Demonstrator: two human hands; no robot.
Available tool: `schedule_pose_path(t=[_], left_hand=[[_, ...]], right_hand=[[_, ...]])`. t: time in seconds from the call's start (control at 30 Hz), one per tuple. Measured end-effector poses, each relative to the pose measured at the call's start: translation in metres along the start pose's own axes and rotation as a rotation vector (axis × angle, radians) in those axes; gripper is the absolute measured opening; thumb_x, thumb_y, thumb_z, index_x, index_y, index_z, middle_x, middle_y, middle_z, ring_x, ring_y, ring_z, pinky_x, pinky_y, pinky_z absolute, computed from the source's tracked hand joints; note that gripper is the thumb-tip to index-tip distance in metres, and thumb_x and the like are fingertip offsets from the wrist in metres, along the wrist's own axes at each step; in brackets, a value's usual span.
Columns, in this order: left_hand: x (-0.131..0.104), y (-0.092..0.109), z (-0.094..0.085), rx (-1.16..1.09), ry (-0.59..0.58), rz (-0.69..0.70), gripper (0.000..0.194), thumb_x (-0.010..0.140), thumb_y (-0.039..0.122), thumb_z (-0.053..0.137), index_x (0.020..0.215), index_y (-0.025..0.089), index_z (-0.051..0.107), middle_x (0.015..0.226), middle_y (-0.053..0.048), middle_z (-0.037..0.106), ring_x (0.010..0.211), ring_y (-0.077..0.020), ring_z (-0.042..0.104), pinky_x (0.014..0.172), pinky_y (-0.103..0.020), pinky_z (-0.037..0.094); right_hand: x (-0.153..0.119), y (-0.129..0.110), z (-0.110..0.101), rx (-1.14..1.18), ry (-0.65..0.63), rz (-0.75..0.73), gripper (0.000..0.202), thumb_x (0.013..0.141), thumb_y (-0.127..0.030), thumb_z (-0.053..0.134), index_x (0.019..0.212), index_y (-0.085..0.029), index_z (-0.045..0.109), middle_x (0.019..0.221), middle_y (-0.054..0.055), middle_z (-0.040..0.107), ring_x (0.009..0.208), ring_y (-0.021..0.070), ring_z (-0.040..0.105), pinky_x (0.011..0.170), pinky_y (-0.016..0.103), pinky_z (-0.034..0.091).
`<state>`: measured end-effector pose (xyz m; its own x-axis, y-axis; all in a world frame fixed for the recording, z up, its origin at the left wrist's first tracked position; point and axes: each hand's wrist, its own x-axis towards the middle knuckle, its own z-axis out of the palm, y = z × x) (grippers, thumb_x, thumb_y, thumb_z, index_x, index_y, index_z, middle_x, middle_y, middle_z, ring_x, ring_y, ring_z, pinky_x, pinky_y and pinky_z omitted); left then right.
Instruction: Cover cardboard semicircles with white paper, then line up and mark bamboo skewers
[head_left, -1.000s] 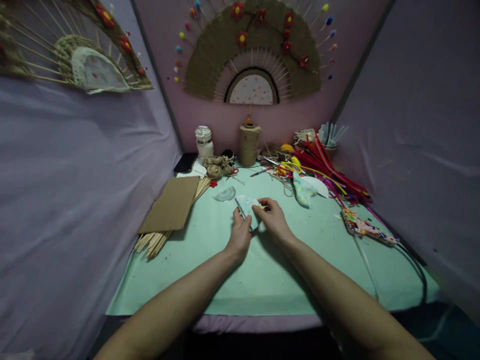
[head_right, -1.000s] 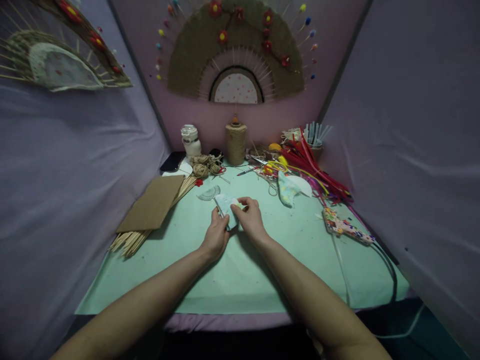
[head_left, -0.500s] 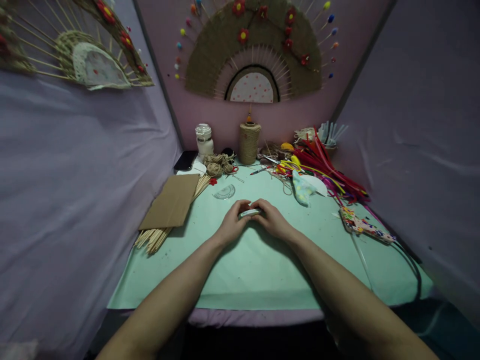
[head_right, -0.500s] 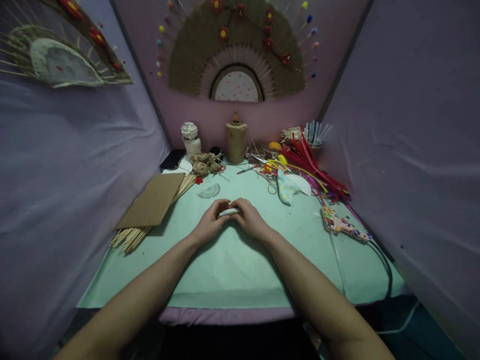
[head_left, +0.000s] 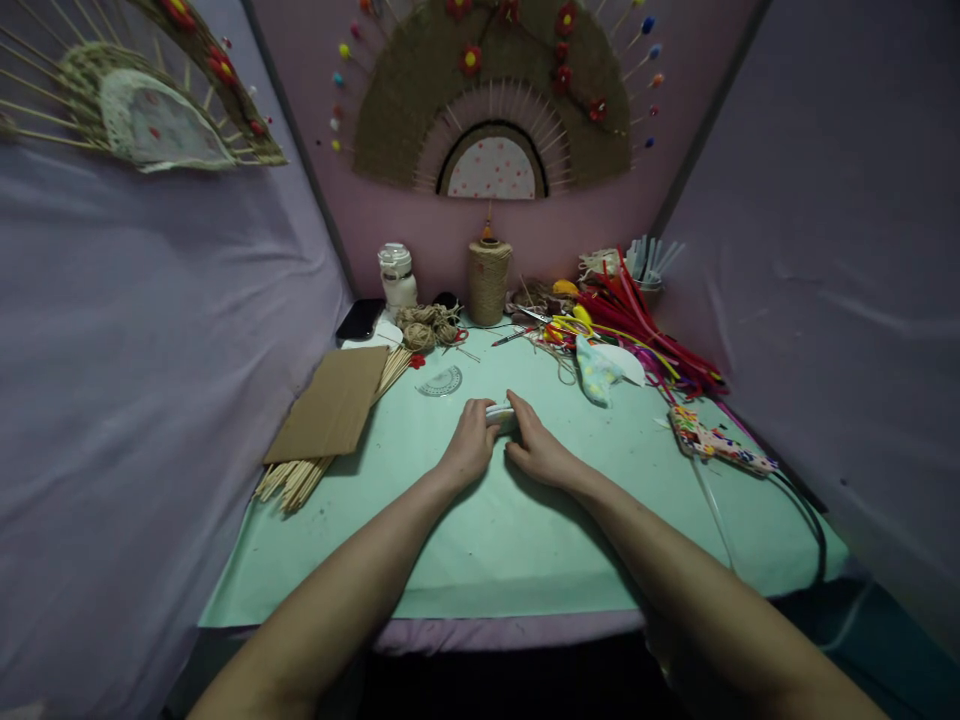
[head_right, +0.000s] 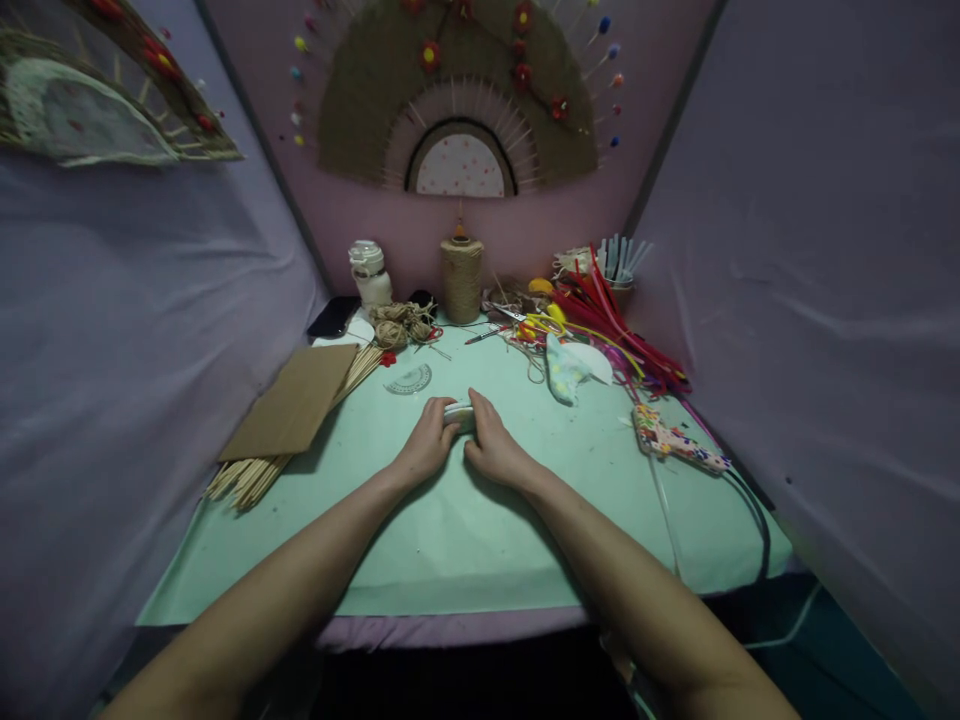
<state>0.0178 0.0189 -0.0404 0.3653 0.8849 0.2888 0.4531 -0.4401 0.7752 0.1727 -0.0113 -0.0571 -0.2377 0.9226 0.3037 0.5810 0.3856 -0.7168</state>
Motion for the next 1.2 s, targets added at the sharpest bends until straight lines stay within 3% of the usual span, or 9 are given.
schedule_pose_path(t=[0.3, 0.43, 0.5, 0.6, 0.7, 0.77, 0.9, 1.03, 1.2], left_hand=[[-0.002, 0.0, -0.005, 0.149, -0.069, 0.025, 0.008, 0.082, 0.014, 0.047, 0.081, 0.022, 0.047, 0.088, -0.004, 0.052, 0.085, -0.0211, 0.05, 0.079, -0.035, 0.043], [-0.003, 0.002, -0.007, 0.177, -0.069, 0.025, 0.007, 0.081, 0.016, 0.049, 0.079, 0.022, 0.049, 0.086, -0.004, 0.054, 0.085, -0.0215, 0.05, 0.078, -0.034, 0.042], [-0.005, 0.006, -0.01, 0.133, -0.079, 0.004, 0.004, 0.08, 0.018, 0.05, 0.078, 0.022, 0.051, 0.082, -0.003, 0.056, 0.081, -0.0213, 0.051, 0.077, -0.033, 0.042], [-0.007, 0.012, -0.019, -0.025, -0.132, -0.09, 0.011, 0.077, 0.027, 0.058, 0.086, 0.02, 0.057, 0.082, -0.002, 0.06, 0.079, -0.0203, 0.055, 0.073, -0.031, 0.042], [-0.008, 0.014, -0.027, -0.231, -0.23, -0.236, 0.034, 0.072, 0.034, 0.065, 0.1, 0.017, 0.057, 0.085, -0.002, 0.064, 0.075, -0.018, 0.057, 0.066, -0.028, 0.042], [-0.007, 0.012, -0.031, -0.271, -0.267, -0.297, 0.037, 0.069, 0.036, 0.066, 0.099, 0.014, 0.059, 0.082, -0.002, 0.064, 0.072, -0.0166, 0.057, 0.062, -0.026, 0.041], [-0.006, 0.009, -0.034, -0.062, -0.267, -0.244, 0.028, 0.07, 0.034, 0.067, 0.091, 0.015, 0.065, 0.081, -0.003, 0.062, 0.074, -0.0172, 0.056, 0.067, -0.029, 0.043], [-0.008, 0.007, -0.029, 0.163, -0.227, -0.127, 0.026, 0.073, 0.031, 0.066, 0.095, 0.018, 0.067, 0.089, -0.004, 0.06, 0.086, -0.0196, 0.055, 0.079, -0.032, 0.044], [-0.007, 0.003, -0.025, 0.172, -0.255, -0.096, 0.028, 0.077, 0.027, 0.064, 0.104, 0.018, 0.064, 0.095, -0.006, 0.061, 0.091, -0.0206, 0.056, 0.086, -0.034, 0.045]], right_hand=[[-0.006, -0.005, 0.0, -0.034, 0.008, -0.032, 0.081, 0.073, -0.009, 0.047, 0.148, -0.017, 0.019, 0.148, 0.019, 0.032, 0.139, 0.029, 0.029, 0.113, 0.054, 0.027], [-0.005, -0.011, -0.009, 0.009, 0.019, 0.012, 0.07, 0.077, -0.014, 0.049, 0.144, -0.014, 0.031, 0.147, 0.018, 0.037, 0.137, 0.0275, 0.034, 0.112, 0.049, 0.029], [-0.003, -0.016, -0.02, 0.063, 0.043, 0.066, 0.053, 0.082, -0.022, 0.049, 0.134, -0.014, 0.046, 0.136, 0.016, 0.052, 0.124, 0.0263, 0.048, 0.104, 0.045, 0.038], [-0.001, -0.021, -0.037, 0.163, 0.042, 0.188, 0.033, 0.084, -0.037, 0.051, 0.104, -0.015, 0.066, 0.097, 0.008, 0.069, 0.087, 0.0212, 0.061, 0.08, 0.035, 0.047], [0.0, -0.019, -0.044, 0.262, -0.03, 0.321, 0.033, 0.078, -0.045, 0.057, 0.081, -0.014, 0.068, 0.071, 0.002, 0.063, 0.064, 0.0153, 0.053, 0.059, 0.027, 0.04], [0.0, -0.016, -0.043, 0.287, -0.061, 0.404, 0.036, 0.076, -0.048, 0.058, 0.077, -0.013, 0.067, 0.064, 0.0, 0.059, 0.058, 0.013, 0.048, 0.054, 0.025, 0.035], [-0.002, -0.017, -0.039, 0.153, -0.091, 0.459, 0.032, 0.078, -0.045, 0.057, 0.076, -0.014, 0.067, 0.062, -0.001, 0.055, 0.059, 0.0126, 0.045, 0.055, 0.025, 0.032], [-0.004, -0.023, -0.035, -0.137, -0.087, 0.37, 0.025, 0.085, -0.037, 0.054, 0.077, -0.016, 0.067, 0.072, 0.003, 0.058, 0.07, 0.0159, 0.051, 0.064, 0.027, 0.036], [-0.008, -0.014, -0.037, -0.184, -0.023, 0.29, 0.027, 0.084, -0.031, 0.061, 0.107, -0.017, 0.065, 0.095, 0.008, 0.06, 0.089, 0.0189, 0.057, 0.08, 0.03, 0.042]])
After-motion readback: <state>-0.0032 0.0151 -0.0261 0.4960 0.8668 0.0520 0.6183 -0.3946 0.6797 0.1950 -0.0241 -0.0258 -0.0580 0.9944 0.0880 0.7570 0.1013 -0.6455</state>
